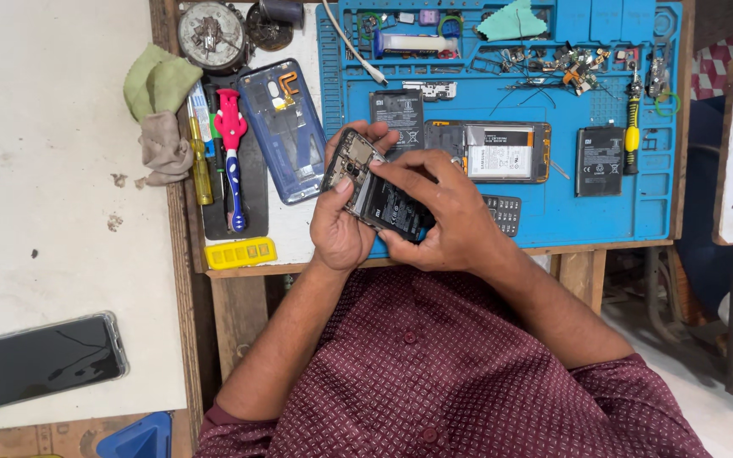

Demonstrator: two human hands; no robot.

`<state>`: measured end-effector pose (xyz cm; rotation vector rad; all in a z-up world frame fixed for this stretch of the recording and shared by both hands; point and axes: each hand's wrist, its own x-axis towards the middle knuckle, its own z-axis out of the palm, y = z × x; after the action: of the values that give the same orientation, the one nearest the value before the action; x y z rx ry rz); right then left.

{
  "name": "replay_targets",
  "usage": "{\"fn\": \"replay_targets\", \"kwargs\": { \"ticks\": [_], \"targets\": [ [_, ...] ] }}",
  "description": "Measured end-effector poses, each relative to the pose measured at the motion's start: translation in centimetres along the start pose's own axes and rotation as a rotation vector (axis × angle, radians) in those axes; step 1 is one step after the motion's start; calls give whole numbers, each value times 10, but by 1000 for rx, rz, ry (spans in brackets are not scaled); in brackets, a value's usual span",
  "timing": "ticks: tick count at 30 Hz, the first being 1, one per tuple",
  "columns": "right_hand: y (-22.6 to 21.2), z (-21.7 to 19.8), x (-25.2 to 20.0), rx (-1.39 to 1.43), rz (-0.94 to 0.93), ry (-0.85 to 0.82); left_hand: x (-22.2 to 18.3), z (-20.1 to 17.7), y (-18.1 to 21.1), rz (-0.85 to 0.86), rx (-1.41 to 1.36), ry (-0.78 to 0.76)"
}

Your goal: The person removes a battery from a disassembled smartphone and places it on the workbench. They then use a screwdriver to manipulate components on the phone's motherboard and reach for a tool on a shelf above.

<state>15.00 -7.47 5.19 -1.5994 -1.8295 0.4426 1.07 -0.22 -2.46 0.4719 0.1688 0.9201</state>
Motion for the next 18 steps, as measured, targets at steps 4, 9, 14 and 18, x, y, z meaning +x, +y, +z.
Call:
{"fn": "replay_targets", "kwargs": {
  "ticks": [4, 9, 14, 18],
  "targets": [
    [0, 0, -1, -6, 10, -29, 0, -1, -1, -15, -19, -6],
    [6, -1, 0, 6, -12, -46, 0, -1, 0, -29, -35, -9],
    [10, 2, 1, 32, -35, -45, 1, -1, 3, -35, -56, -34],
    [11, 2, 2, 22, -26, -38, 1, -1, 3, -30, -48, -53]
  ]
}}
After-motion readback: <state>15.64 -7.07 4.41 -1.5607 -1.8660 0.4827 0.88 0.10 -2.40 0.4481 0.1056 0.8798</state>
